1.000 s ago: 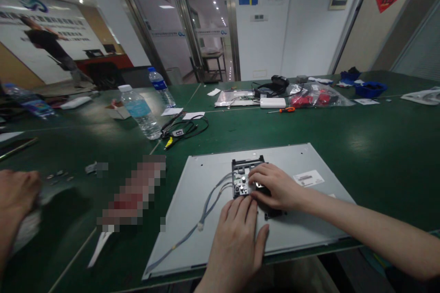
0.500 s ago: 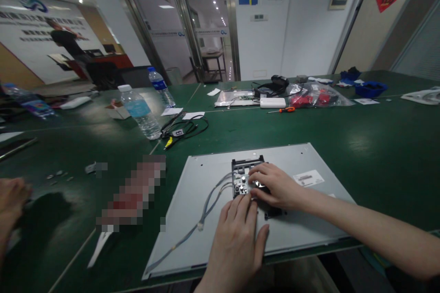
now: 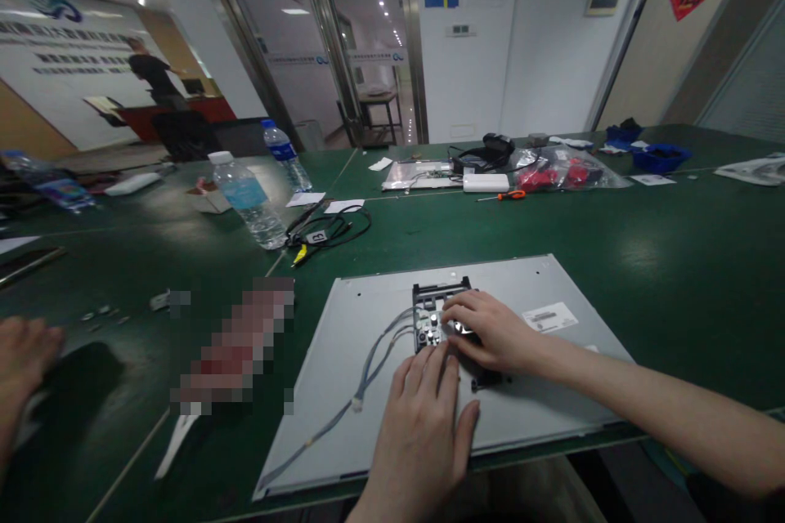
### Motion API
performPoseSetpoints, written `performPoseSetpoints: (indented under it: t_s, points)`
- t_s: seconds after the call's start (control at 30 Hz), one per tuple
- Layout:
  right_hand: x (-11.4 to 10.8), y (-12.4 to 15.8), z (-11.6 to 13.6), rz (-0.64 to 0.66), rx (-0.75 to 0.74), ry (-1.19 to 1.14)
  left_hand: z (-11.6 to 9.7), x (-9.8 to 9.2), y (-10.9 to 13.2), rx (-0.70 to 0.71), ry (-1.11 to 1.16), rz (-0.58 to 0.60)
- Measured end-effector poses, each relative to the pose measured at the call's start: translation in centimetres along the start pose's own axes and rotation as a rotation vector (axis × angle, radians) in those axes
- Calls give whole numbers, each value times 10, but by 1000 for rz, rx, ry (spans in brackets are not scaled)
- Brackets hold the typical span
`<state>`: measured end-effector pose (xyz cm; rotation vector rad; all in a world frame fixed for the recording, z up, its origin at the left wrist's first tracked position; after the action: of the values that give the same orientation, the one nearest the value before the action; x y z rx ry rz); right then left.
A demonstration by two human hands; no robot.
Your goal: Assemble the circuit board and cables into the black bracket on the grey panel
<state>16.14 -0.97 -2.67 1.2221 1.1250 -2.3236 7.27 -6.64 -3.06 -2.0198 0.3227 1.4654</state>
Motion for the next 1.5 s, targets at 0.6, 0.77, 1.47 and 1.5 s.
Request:
performPoseSetpoints:
  t_s: [0.6,0.77,1.47,1.5]
  points:
    - [-16,-2,5,-113,-44,13,-1,-3,1,8,-2,-18]
    - [-18,-3,9,-123,-87,23,-1,-5,1,11,4,-34]
    - [-4,-4,10,5,-94,-10,-3,-6,0,8,7,-18]
    - [-4,-4,9,3,-95,-10,-3,-6,0,8,5,-20]
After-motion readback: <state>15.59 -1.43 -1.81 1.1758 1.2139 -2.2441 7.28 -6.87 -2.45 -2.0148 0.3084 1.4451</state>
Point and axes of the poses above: each hand's wrist, its own y-axis away from the middle knuckle, its own x-axis out of the palm, z = x × y, the point moved 10 cm from there along -y, towards the middle knuckle, and after that the axes turned 11 degrees about -x, right-handed, at the moved point
